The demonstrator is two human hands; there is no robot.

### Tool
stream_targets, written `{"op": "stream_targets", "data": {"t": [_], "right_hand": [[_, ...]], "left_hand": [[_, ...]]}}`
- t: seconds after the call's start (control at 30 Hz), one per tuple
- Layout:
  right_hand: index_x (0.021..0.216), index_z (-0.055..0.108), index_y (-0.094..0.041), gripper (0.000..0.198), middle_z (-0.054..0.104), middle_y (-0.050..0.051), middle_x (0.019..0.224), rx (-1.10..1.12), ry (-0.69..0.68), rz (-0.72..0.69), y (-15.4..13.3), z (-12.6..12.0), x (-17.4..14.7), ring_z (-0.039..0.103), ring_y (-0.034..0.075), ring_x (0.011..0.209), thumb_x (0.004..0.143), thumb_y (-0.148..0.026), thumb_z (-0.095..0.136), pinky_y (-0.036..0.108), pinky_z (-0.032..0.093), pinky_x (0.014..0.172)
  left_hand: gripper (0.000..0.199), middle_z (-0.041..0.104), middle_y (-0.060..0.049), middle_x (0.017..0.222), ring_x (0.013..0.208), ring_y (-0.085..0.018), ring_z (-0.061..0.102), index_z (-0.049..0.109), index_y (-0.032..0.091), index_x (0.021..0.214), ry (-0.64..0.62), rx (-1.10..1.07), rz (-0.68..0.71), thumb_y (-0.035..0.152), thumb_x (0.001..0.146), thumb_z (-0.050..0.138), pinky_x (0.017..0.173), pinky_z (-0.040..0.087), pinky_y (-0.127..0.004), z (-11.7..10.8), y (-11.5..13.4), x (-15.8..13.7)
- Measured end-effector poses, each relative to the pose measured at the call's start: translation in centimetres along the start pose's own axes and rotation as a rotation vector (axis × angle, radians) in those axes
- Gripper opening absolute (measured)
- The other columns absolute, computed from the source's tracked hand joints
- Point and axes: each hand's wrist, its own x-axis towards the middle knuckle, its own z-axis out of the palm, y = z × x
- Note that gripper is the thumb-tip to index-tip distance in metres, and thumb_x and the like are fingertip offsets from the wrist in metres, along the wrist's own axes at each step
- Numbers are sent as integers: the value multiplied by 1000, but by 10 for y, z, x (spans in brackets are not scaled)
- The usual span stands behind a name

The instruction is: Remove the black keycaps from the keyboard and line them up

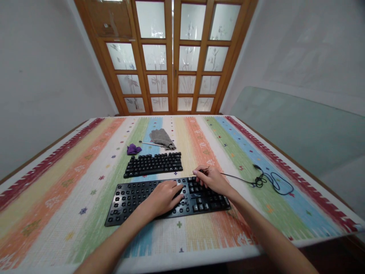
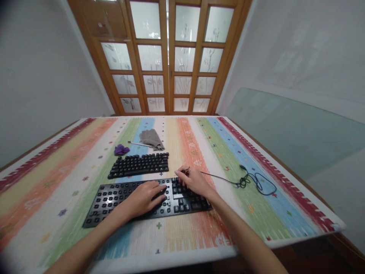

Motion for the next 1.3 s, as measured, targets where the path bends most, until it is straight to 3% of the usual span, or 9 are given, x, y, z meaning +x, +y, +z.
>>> {"op": "stream_targets", "data": {"t": [0.27,0.47,0.6,0.8,1.03,1.3], "right_hand": [[78,60,-15,37,62,0,59,51,23,35,4,6,7,51,9,39,90,-49,52,19,38,38],[72,58,-16,44,61,0,55,27,6,83,2,12,12,49,9,35,89,-57,50,20,36,36],[65,57,-18,46,59,0,50,-168,2,-22,-6,17,12,54,12,40,94,-51,45,23,41,46],[63,58,-18,46,67,7,61,-491,-6,-184,-15,19,21,64,19,59,98,-41,38,28,42,63],[60,57,-18,42,61,3,49,-392,-67,-80,-18,12,42,60,17,52,95,-36,41,26,42,61],[63,58,-17,37,53,-2,40,-137,-85,152,-10,12,56,50,12,35,92,-34,44,22,37,43]], "left_hand": [[27,67,-8,94,87,-23,64,60,16,116,72,-37,-8,30,96,49,79,52,-36,23,1,-7],[28,67,-9,94,87,-24,64,59,14,118,96,-42,-23,29,96,49,78,53,-38,28,3,-10],[30,67,-9,94,87,-25,63,58,13,120,118,-33,-14,28,95,50,78,54,-39,29,3,-11],[30,66,-9,92,86,-24,64,58,13,119,143,-30,4,27,95,51,79,54,-39,31,3,-11],[28,66,-8,91,86,-25,63,57,13,118,132,-56,-5,27,94,50,79,54,-40,31,3,-10],[27,66,-9,91,87,-24,63,57,14,117,134,-81,-12,28,95,48,79,53,-39,31,4,-10]]}}
